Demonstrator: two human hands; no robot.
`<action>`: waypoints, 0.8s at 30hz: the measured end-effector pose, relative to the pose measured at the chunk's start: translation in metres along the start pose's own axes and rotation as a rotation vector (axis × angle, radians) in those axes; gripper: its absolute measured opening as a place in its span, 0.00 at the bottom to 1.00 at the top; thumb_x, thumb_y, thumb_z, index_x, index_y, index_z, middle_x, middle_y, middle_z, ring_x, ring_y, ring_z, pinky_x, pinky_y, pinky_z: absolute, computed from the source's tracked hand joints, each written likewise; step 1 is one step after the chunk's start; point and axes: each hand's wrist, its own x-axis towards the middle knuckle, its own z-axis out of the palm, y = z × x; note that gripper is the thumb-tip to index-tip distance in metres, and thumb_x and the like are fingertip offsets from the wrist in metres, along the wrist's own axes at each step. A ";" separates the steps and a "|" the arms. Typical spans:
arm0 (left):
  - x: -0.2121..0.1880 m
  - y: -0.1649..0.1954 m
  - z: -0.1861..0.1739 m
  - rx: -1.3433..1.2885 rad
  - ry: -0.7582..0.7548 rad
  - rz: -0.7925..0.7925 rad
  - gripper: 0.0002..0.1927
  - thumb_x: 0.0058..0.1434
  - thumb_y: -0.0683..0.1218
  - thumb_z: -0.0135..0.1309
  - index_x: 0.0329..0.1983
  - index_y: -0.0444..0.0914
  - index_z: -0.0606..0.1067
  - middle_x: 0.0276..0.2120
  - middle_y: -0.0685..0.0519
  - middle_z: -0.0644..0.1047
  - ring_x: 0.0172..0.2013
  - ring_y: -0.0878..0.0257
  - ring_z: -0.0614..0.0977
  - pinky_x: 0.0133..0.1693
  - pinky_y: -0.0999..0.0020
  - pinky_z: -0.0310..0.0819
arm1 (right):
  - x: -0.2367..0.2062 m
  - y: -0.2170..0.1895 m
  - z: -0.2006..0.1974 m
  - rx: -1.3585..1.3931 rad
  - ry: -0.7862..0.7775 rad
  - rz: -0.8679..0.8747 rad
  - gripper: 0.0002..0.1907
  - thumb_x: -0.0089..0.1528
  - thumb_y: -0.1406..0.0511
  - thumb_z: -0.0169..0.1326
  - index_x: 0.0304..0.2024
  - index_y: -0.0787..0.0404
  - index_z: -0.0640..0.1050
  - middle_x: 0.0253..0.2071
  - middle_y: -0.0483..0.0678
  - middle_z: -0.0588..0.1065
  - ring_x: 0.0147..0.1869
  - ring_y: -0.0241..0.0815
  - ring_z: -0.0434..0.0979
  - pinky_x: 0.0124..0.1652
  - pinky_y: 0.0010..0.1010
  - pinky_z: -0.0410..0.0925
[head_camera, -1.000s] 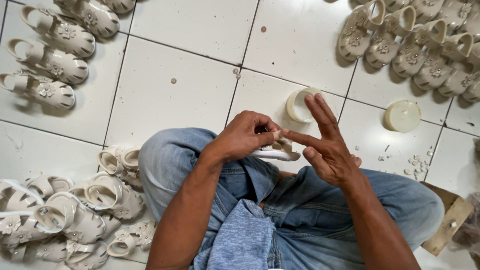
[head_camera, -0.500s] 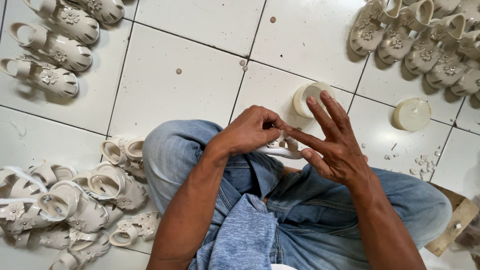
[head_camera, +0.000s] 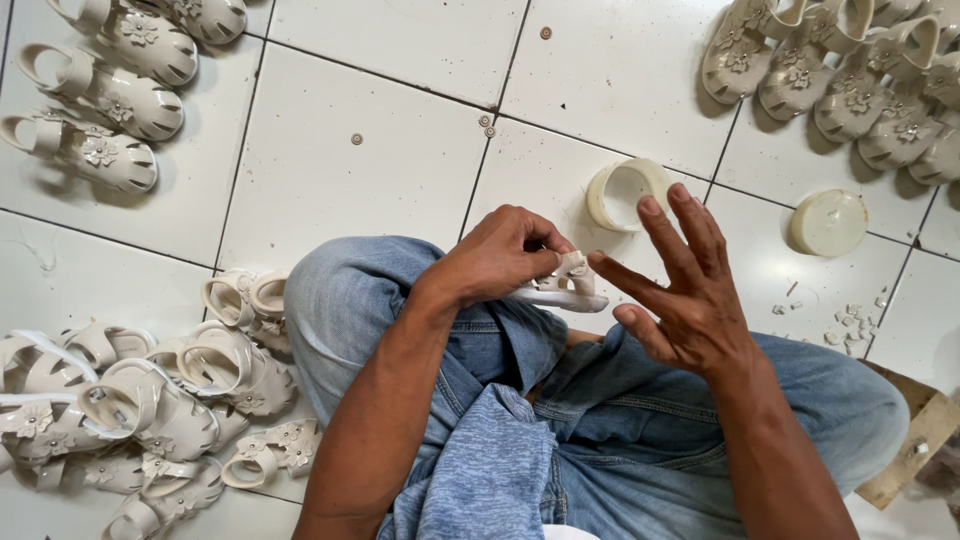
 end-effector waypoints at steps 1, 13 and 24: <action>0.000 0.000 0.000 -0.001 -0.011 0.001 0.11 0.57 0.44 0.60 0.40 0.34 0.84 0.29 0.50 0.85 0.28 0.67 0.83 0.32 0.71 0.77 | 0.000 0.000 0.001 -0.018 -0.015 0.002 0.21 0.68 0.51 0.47 0.58 0.45 0.81 0.80 0.46 0.48 0.84 0.52 0.40 0.79 0.54 0.47; 0.001 0.000 0.001 0.069 -0.009 -0.004 0.13 0.58 0.48 0.61 0.40 0.35 0.84 0.28 0.48 0.85 0.27 0.65 0.83 0.31 0.68 0.76 | 0.001 -0.002 0.010 -0.062 -0.022 -0.035 0.21 0.72 0.50 0.44 0.60 0.44 0.82 0.81 0.45 0.47 0.85 0.52 0.38 0.80 0.52 0.45; 0.000 0.001 0.001 0.027 0.006 -0.013 0.12 0.56 0.43 0.59 0.41 0.33 0.84 0.29 0.48 0.85 0.28 0.66 0.82 0.32 0.69 0.76 | 0.002 -0.001 0.014 -0.090 -0.025 0.081 0.25 0.72 0.48 0.40 0.62 0.47 0.80 0.81 0.49 0.44 0.85 0.54 0.36 0.79 0.52 0.43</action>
